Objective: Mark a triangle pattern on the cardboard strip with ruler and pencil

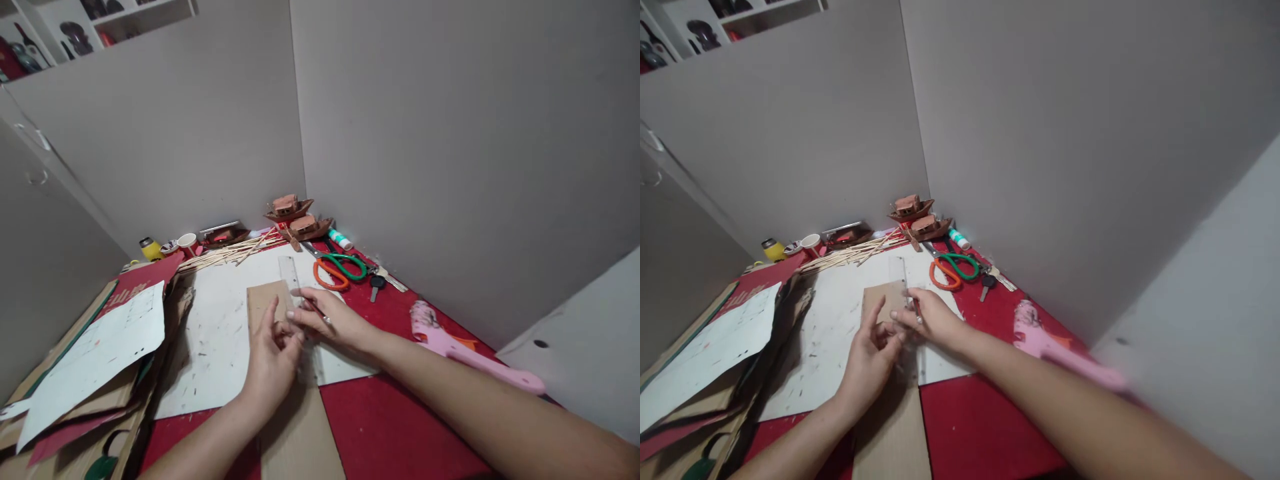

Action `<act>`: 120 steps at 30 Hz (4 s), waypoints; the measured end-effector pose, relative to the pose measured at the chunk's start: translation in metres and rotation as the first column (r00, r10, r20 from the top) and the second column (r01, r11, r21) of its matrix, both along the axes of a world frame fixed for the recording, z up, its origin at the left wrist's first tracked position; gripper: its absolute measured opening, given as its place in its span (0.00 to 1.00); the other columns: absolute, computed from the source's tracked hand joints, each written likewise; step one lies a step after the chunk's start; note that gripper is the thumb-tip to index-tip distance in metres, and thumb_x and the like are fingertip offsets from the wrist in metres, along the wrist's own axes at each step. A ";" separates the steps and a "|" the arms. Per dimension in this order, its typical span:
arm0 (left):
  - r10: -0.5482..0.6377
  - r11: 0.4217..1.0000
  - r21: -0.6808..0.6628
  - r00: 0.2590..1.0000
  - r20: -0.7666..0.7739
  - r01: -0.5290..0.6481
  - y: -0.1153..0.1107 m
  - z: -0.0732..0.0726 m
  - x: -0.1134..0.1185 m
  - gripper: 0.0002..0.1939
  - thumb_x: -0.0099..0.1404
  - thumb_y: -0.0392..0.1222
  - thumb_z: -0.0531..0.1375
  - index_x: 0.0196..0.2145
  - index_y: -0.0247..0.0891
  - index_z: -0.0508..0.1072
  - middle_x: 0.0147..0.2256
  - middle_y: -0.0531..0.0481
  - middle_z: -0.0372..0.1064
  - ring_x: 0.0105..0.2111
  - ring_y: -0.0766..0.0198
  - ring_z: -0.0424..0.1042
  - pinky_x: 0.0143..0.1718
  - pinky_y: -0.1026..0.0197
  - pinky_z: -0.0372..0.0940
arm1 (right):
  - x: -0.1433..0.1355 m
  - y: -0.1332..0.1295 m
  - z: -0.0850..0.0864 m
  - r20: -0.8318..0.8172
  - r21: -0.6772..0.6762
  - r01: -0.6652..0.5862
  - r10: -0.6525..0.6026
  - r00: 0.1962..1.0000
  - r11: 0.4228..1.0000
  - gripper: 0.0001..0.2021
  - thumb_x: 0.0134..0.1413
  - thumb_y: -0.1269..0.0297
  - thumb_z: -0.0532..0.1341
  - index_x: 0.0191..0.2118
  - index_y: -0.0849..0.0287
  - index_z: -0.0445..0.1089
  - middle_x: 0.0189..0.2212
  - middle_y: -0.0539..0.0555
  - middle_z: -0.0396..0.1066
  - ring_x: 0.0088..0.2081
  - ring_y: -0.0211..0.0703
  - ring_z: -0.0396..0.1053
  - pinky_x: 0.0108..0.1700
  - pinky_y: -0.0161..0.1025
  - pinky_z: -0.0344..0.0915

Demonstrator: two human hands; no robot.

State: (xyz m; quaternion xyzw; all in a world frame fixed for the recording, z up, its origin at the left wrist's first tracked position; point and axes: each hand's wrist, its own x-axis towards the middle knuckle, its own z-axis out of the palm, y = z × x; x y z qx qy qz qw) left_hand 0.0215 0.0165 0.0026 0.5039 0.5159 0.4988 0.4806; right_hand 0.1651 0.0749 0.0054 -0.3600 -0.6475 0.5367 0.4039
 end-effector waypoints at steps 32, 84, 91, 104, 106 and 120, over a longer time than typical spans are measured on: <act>0.072 0.993 0.118 0.729 -0.681 0.012 -0.027 -0.024 -0.045 0.38 0.64 0.45 0.57 0.68 0.31 0.53 0.69 0.35 0.47 0.70 0.49 0.42 0.68 0.43 0.42 | -0.003 0.011 -0.013 0.045 -0.208 0.104 -0.097 0.994 0.973 0.18 0.56 0.67 0.61 0.52 0.63 0.63 0.19 0.46 0.68 0.20 0.40 0.71 0.14 0.30 0.65; 0.206 0.978 0.112 0.920 -0.334 -0.178 0.090 -0.026 -0.095 0.17 0.69 0.47 0.60 0.52 0.37 0.70 0.50 0.44 0.69 0.46 0.56 0.72 0.46 0.48 0.70 | 0.021 0.019 0.003 0.741 0.436 -0.283 -0.163 0.652 0.854 0.27 0.52 0.58 0.68 0.58 0.60 0.70 0.47 0.65 0.76 0.49 0.59 0.72 0.48 0.49 0.67; 0.158 0.982 0.169 0.859 -0.487 -0.085 0.090 -0.026 -0.095 0.16 0.69 0.47 0.60 0.51 0.37 0.71 0.50 0.44 0.70 0.46 0.56 0.72 0.46 0.48 0.70 | 0.020 0.015 0.005 0.793 0.408 -0.367 -0.124 0.597 0.836 0.26 0.54 0.72 0.62 0.60 0.62 0.67 0.49 0.65 0.74 0.51 0.56 0.70 0.51 0.47 0.64; 0.104 0.986 0.168 0.769 -0.631 0.005 0.083 -0.025 -0.092 0.12 0.69 0.47 0.60 0.45 0.36 0.73 0.43 0.47 0.73 0.40 0.60 0.73 0.44 0.51 0.70 | 0.036 0.016 0.009 0.874 0.366 -0.404 -0.160 0.459 0.838 0.25 0.51 0.78 0.57 0.55 0.60 0.70 0.44 0.65 0.71 0.46 0.56 0.70 0.44 0.44 0.63; 0.113 0.984 0.178 0.770 -0.628 0.001 0.083 -0.026 -0.092 0.12 0.69 0.47 0.61 0.44 0.36 0.73 0.42 0.48 0.73 0.40 0.60 0.73 0.44 0.51 0.69 | 0.036 0.016 0.008 0.873 0.364 -0.400 -0.159 0.461 0.841 0.25 0.50 0.77 0.58 0.55 0.59 0.69 0.44 0.65 0.71 0.46 0.57 0.70 0.44 0.45 0.64; 0.191 0.959 0.283 0.772 -0.607 -0.015 0.082 -0.030 -0.093 0.10 0.59 0.39 0.61 0.38 0.41 0.79 0.35 0.47 0.78 0.34 0.57 0.74 0.39 0.56 0.66 | 0.040 0.026 0.000 0.820 0.397 -0.340 -0.162 0.549 0.853 0.31 0.49 0.76 0.58 0.62 0.60 0.63 0.53 0.66 0.66 0.52 0.57 0.68 0.49 0.47 0.66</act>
